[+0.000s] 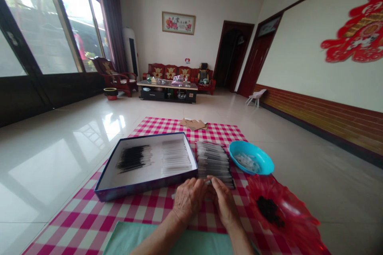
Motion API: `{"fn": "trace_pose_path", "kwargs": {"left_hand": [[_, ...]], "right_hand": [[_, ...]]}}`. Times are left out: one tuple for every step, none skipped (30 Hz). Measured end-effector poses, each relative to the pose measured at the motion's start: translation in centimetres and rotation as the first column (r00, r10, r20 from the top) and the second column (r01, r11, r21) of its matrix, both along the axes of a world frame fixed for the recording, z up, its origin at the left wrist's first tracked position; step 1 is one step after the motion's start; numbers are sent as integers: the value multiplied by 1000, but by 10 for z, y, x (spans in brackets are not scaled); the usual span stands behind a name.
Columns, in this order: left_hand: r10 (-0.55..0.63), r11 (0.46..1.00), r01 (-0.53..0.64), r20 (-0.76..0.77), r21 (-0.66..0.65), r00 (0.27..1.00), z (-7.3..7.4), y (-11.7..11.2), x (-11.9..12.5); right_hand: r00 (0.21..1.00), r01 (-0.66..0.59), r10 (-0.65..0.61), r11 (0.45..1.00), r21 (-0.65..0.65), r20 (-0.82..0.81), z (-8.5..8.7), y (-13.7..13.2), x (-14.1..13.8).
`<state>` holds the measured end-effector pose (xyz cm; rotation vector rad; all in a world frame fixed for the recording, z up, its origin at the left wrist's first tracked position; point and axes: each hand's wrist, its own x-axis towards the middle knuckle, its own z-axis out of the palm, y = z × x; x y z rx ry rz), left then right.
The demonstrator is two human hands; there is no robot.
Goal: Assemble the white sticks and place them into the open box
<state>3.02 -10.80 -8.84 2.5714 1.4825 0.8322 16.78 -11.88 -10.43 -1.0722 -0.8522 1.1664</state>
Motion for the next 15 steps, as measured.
{"fn": "trace_pose_path", "kwargs": {"left_hand": [[1,1000,-1,0,-4,1000,0,0,0],[4,1000,-4,2,-8,1000,0,0,0],[8,1000,-8,9,-12,1000,0,0,0],[11,1000,-11,17,-14,1000,0,0,1],[13,1000,-12,26,-13,1000,-1,0,1],[12,1000,-11,31,-10,999,-1,1,1],[10,1000,-9,35,-5,999,-1,1,1],[7,1000,-7,36,0,999,-2,1,0],[4,1000,-4,38,4,999,-2,2,0],[2,1000,-2,42,6,999,-3,2,0],[1,1000,-2,47,6,999,-3,2,0],[3,1000,-3,51,7,999,-4,2,0],[4,1000,-5,55,8,998,-4,2,0],[4,1000,-5,59,8,998,-4,2,0],[4,1000,-4,62,9,998,-4,2,0]], "right_hand": [[1000,1,-1,1000,-4,21,1,0,-1],[999,10,-10,1000,-8,41,1,0,-2],[998,25,-24,1000,-10,58,1,0,-2],[997,41,-40,999,-11,69,0,0,-2],[996,56,-55,998,-12,72,-1,0,-2],[995,68,-67,998,-12,70,-1,0,-2],[995,74,-73,997,-8,61,-2,0,-2],[996,74,-74,997,-2,47,-3,1,-1],[997,66,-67,998,5,31,-3,1,-1],[998,52,-53,999,14,21,-2,0,0],[999,34,-34,999,24,15,-2,0,0],[1000,12,-12,999,34,10,-1,0,0],[1000,-7,7,999,42,5,0,0,0],[1000,-19,19,999,46,-3,1,0,0],[1000,-23,23,999,47,-10,2,-1,-1]]}}
